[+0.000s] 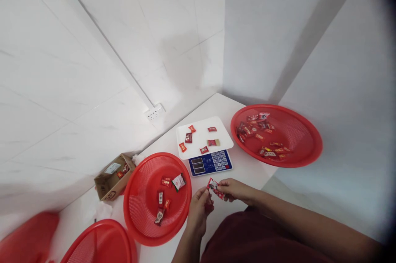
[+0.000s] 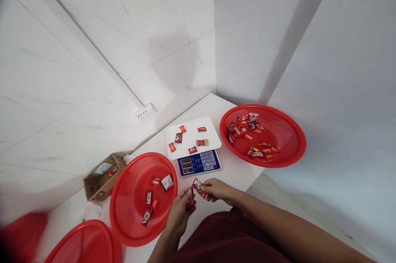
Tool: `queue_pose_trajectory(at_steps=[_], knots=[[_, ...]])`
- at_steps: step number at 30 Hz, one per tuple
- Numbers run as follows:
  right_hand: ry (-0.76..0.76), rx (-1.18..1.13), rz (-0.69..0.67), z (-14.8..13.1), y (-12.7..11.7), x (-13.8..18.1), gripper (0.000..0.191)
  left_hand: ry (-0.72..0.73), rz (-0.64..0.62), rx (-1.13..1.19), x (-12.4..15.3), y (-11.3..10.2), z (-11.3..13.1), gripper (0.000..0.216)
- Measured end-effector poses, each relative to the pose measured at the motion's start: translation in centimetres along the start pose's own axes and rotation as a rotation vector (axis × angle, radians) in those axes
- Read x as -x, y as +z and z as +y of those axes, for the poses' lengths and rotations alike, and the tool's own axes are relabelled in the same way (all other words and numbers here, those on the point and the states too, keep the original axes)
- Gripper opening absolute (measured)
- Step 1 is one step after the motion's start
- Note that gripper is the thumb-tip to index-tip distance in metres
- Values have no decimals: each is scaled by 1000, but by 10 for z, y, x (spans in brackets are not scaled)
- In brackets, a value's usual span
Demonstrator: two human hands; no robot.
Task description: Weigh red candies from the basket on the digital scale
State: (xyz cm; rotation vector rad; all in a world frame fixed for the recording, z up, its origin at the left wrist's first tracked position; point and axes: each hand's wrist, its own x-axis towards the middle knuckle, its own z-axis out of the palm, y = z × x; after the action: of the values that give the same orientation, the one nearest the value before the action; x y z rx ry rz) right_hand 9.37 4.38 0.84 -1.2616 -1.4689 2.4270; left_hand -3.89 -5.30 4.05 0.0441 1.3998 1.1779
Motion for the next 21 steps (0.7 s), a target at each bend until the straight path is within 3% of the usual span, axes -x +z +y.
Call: queue_pose_trajectory(at_steps=[5, 9, 11, 16, 21], knots=[[-29, -178, 164, -38, -12, -15, 27, -6, 61, 60, 3, -9, -1, 41], [-116, -357, 90, -70, -13, -18, 29, -5, 56, 58, 3, -12, -3, 38], [-90, -282, 65, -67, -11, -17, 34, -10, 54, 61, 2, -12, -5, 38], [16, 25, -118, -25, 1, -8, 42, 28, -3, 35, 2, -11, -8, 56], [-59, 104, -214, -10, 11, 3, 31, 50, -82, -67, 4, -5, -7, 82]])
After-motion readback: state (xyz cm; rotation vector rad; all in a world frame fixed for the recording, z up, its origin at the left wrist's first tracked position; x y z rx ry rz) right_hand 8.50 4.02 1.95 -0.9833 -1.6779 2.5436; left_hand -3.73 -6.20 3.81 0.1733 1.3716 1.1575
